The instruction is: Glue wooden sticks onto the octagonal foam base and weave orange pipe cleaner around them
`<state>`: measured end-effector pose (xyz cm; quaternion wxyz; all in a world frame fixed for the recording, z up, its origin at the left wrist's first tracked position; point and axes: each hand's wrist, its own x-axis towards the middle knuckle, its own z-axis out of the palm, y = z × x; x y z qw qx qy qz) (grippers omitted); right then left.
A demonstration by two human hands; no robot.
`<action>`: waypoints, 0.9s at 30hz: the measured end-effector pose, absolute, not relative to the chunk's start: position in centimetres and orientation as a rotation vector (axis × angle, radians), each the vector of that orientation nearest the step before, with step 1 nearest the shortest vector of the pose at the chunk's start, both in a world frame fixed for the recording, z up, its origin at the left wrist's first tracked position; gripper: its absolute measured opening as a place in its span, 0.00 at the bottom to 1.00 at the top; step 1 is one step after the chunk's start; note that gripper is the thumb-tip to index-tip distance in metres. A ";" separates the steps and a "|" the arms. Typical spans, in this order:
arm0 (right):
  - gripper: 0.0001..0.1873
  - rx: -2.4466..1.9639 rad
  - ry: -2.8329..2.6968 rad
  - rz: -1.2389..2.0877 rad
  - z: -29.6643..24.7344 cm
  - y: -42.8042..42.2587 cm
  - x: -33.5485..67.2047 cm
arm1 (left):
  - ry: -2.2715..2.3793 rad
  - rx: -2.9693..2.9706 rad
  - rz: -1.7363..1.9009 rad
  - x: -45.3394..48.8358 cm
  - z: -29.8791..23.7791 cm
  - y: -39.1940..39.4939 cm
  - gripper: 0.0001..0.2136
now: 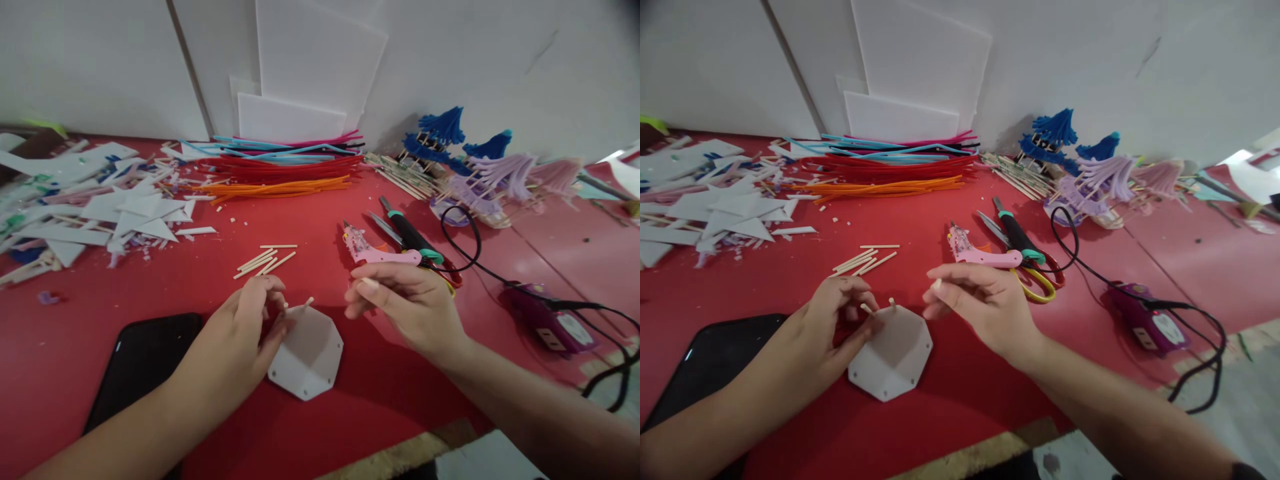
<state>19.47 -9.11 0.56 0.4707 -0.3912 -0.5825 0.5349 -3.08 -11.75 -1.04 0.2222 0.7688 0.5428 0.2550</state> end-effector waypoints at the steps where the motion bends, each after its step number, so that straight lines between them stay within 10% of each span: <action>1: 0.06 -0.970 -1.497 1.232 0.5 -9.1 19.4 | 1.525 2.146 0.680 -3.0 -1.0 -11.8 0.09; 12: 0.15 -1.053 -1.949 0.738 -0.7 -8.7 19.6 | 1.434 2.204 0.640 -3.4 -1.5 -12.3 0.34; 27: 0.09 -0.838 -2.236 0.423 -0.7 -9.0 19.8 | 1.392 2.250 0.584 -3.7 -2.1 -12.4 0.33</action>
